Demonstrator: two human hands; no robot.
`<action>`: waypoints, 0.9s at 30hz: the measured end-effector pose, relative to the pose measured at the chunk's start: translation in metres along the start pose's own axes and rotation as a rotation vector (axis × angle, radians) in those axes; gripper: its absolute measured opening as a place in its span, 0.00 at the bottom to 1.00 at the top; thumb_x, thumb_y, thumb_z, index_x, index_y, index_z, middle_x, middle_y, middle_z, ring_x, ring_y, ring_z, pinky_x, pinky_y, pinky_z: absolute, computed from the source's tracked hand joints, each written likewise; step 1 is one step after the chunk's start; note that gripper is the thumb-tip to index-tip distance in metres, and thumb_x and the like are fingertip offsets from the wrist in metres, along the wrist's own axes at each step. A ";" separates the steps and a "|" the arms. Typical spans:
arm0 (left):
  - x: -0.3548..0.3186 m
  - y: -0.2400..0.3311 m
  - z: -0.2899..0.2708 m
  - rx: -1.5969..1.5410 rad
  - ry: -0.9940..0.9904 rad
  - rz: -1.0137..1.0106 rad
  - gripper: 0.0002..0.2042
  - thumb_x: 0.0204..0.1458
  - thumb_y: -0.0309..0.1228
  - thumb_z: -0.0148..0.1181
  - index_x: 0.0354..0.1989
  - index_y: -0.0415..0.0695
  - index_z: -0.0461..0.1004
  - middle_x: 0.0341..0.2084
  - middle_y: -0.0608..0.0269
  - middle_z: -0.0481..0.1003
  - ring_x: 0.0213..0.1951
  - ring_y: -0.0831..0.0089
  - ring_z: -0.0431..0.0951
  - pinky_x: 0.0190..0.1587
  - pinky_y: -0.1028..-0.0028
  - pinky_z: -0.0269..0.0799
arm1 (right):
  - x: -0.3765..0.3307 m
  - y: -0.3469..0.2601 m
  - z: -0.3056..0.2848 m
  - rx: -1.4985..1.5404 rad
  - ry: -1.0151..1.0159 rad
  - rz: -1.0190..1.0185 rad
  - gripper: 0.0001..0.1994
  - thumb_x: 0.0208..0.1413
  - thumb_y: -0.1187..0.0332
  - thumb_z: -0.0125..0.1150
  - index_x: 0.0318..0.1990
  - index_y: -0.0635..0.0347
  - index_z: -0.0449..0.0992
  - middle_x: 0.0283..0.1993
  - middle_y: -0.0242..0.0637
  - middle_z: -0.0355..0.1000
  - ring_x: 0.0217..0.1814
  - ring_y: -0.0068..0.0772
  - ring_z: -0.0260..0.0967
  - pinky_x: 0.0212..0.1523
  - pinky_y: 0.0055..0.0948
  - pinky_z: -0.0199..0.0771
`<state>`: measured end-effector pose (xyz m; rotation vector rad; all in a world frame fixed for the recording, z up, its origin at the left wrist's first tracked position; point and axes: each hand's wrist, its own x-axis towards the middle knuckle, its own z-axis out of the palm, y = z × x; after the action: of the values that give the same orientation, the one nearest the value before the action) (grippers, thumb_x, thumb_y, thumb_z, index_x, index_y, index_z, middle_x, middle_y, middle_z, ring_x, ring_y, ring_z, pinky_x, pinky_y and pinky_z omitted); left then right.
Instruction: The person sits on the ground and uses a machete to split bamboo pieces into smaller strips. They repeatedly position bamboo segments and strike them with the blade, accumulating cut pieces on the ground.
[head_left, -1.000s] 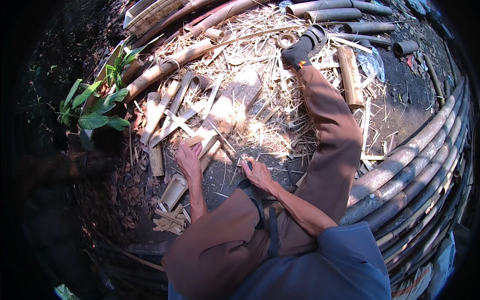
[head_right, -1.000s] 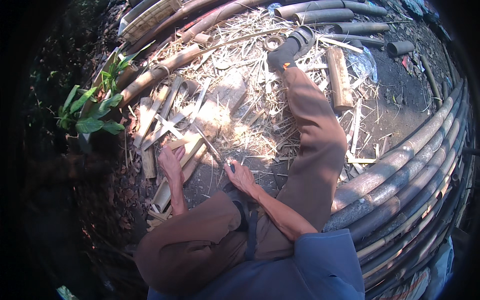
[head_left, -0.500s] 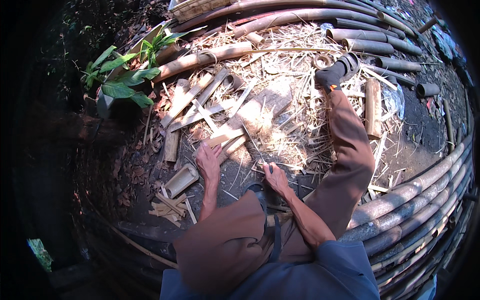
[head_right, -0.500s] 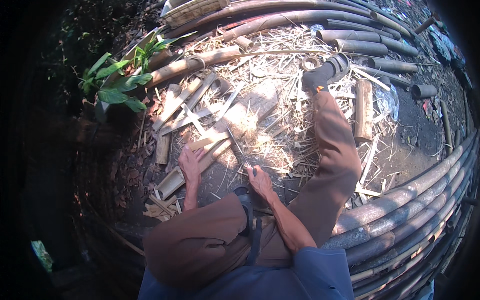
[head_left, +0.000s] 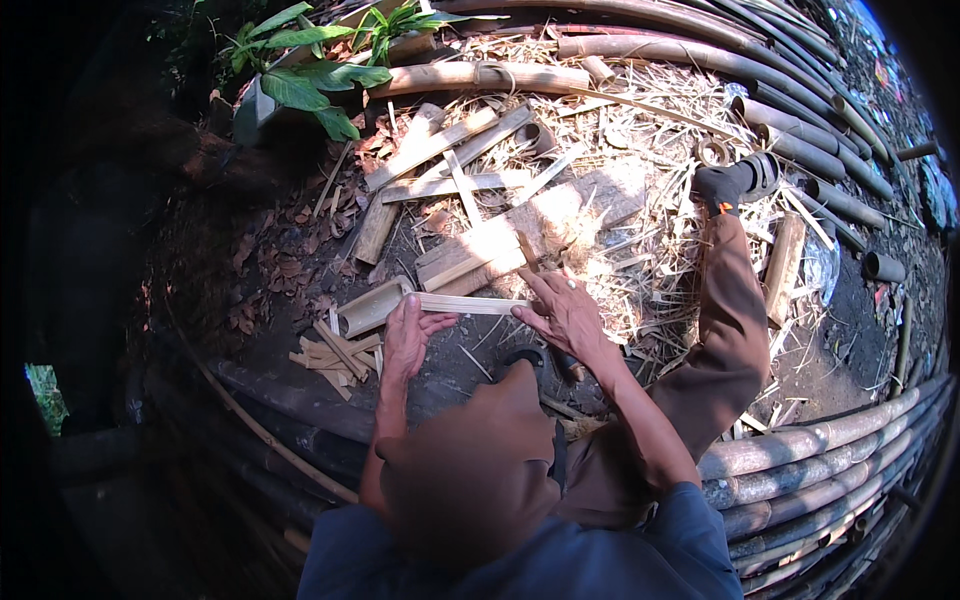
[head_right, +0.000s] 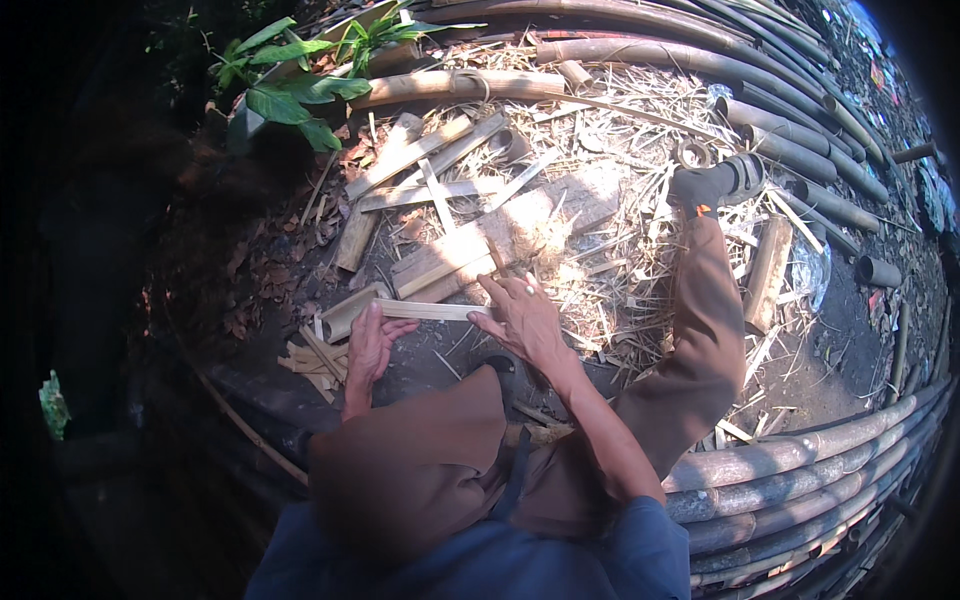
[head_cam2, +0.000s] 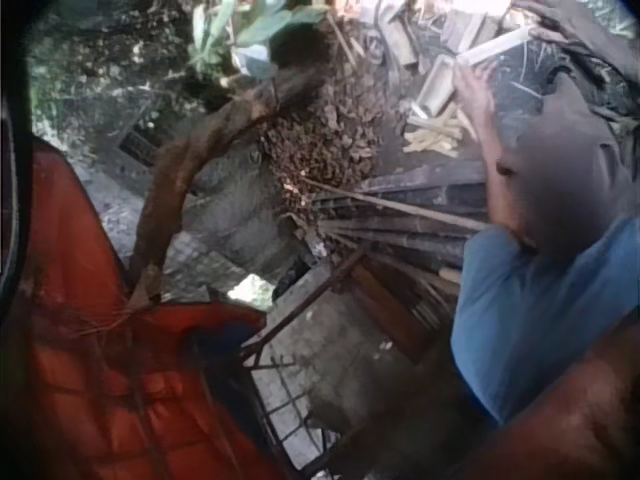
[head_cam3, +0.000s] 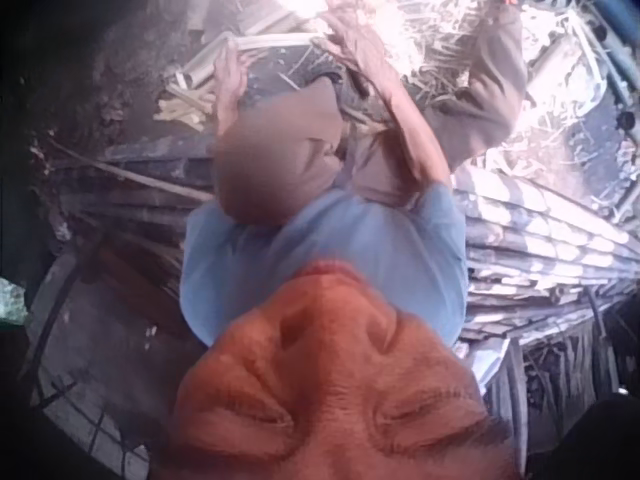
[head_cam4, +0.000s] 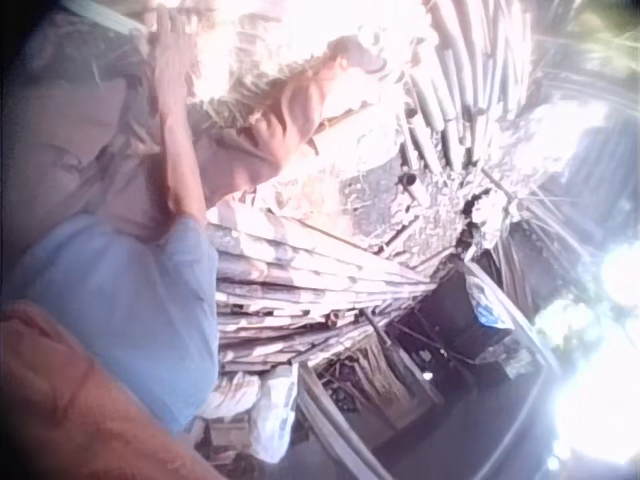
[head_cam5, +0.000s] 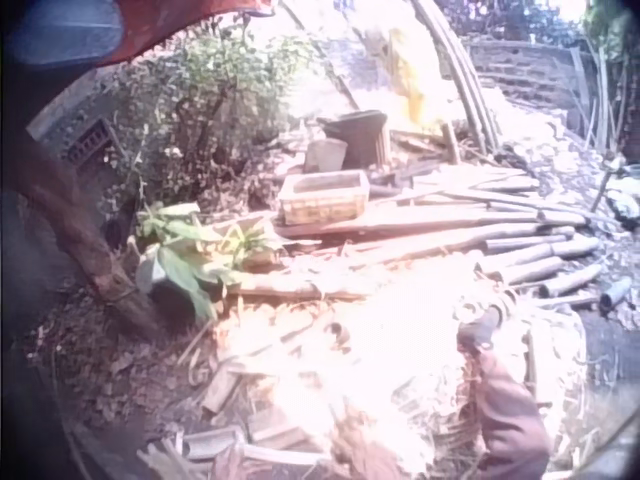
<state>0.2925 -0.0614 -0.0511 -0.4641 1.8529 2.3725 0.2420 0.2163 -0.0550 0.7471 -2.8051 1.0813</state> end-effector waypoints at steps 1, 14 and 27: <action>0.003 -0.003 0.011 -0.022 -0.045 -0.016 0.22 0.67 0.44 0.38 0.47 0.33 0.67 0.38 0.45 0.76 0.38 0.58 0.81 0.45 0.63 0.80 | 0.005 0.004 -0.008 0.063 -0.217 0.131 0.25 0.57 0.43 0.55 0.49 0.56 0.74 0.34 0.44 0.74 0.37 0.46 0.74 0.46 0.45 0.72; -0.003 -0.024 0.039 0.691 0.289 0.314 0.08 0.53 0.30 0.62 0.32 0.38 0.71 0.18 0.49 0.73 0.23 0.60 0.79 0.25 0.64 0.70 | -0.027 0.009 0.066 0.395 -0.382 0.527 0.33 0.59 0.41 0.53 0.17 0.67 0.75 0.12 0.44 0.66 0.16 0.38 0.67 0.23 0.39 0.67; -0.063 0.028 -0.155 0.727 0.880 0.367 0.12 0.57 0.26 0.57 0.47 0.33 0.73 0.38 0.56 0.77 0.42 0.67 0.78 0.44 0.70 0.75 | -0.034 0.045 0.067 0.168 -0.010 0.429 0.22 0.63 0.62 0.51 0.60 0.65 0.64 0.44 0.55 0.70 0.46 0.56 0.70 0.46 0.44 0.69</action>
<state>0.3730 -0.2108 -0.0397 -1.2778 3.1849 1.4857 0.2599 0.2168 -0.1406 0.1517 -2.9876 1.3843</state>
